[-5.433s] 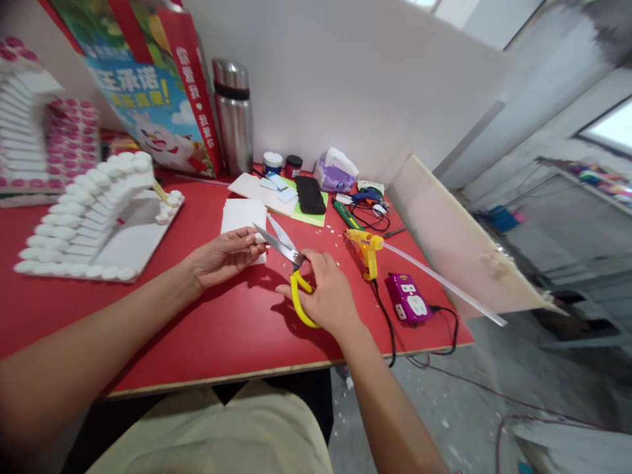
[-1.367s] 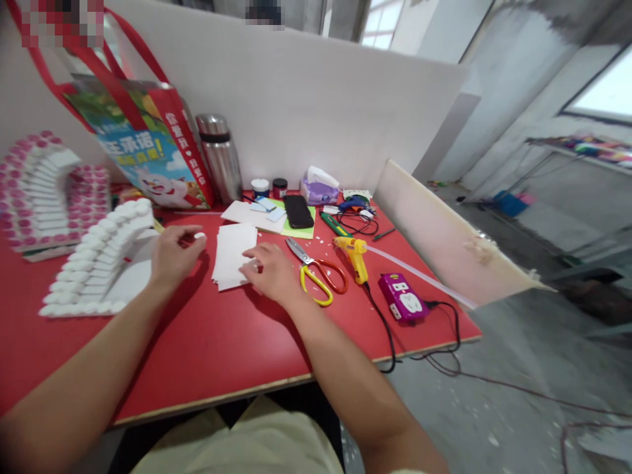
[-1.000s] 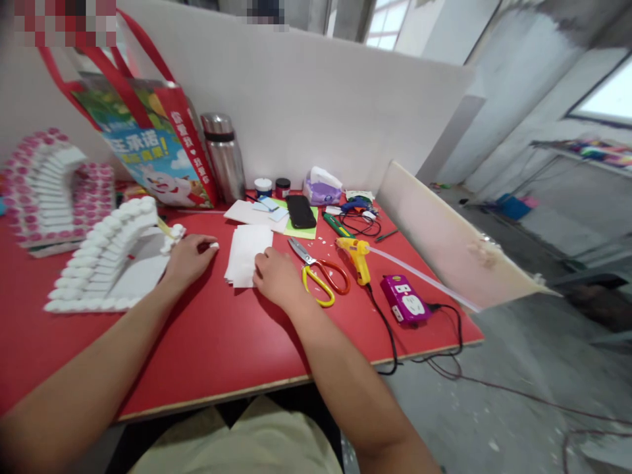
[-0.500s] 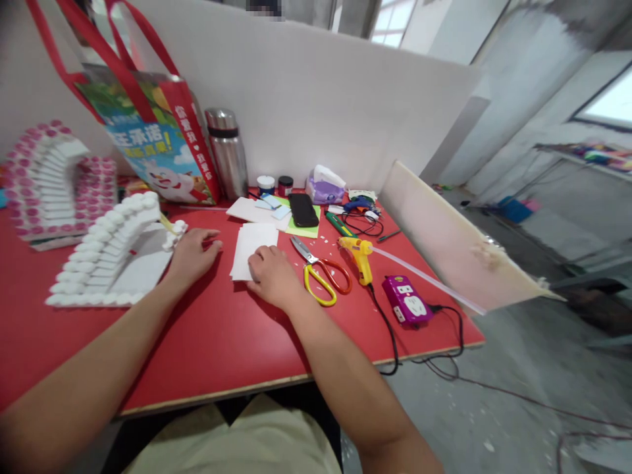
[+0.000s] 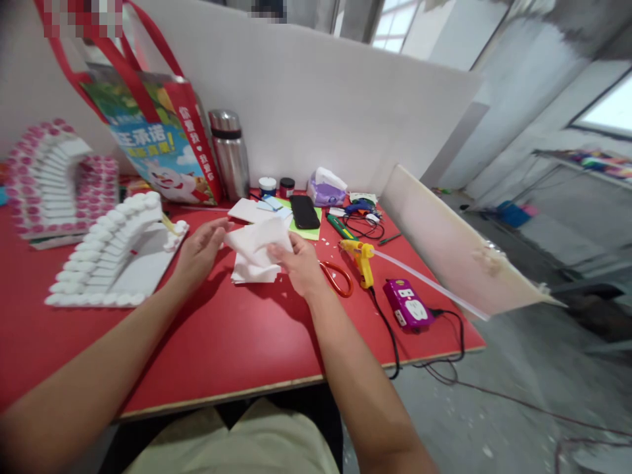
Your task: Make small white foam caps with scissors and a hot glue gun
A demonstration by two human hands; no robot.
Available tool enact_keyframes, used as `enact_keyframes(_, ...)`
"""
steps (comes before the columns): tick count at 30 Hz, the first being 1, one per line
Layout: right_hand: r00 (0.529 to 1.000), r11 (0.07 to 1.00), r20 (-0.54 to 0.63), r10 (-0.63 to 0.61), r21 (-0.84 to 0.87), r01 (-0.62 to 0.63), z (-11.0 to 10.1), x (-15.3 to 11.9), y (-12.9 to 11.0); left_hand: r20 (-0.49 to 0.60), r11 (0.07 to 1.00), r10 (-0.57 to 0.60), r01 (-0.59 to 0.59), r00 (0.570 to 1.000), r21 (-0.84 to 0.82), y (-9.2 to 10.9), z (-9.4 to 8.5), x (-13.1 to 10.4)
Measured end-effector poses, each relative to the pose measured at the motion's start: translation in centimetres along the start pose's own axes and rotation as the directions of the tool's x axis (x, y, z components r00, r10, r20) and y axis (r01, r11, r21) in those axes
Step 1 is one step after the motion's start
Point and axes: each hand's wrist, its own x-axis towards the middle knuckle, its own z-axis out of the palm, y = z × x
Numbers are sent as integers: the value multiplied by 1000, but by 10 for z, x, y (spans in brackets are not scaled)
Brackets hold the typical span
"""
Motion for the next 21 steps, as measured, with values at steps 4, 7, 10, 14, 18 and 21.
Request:
enact_keyframes(4, 989, 909, -44, 141, 401, -112, -2, 3, -10, 213, 837, -159, 246, 964, -489, 10, 8, -1)
enact_keyframes(7, 981, 897, -89, 170, 427, -117, -1, 5, -7, 363, 728, -195, 382, 911, -569, 15, 11, -2)
enact_keyframes(10, 979, 915, -62, 195, 370, -159, -3, 6, -4, 358, 773, -208, 378, 910, -510, 18, 10, -5)
enact_keyframes(14, 954, 902, 91, 287, 311, -301, -11, 7, -7, 365, 815, -233, 386, 902, -433, 18, 10, -9)
enact_keyframes(18, 936, 895, 61, 346, 278, -349, -17, 11, -6, 404, 817, -262, 424, 877, -390, 17, 11, -11)
enact_keyframes(21, 945, 918, 43, 325, 227, -326, -15, 10, -4, 382, 832, -248, 398, 890, -387, 18, 11, -11)
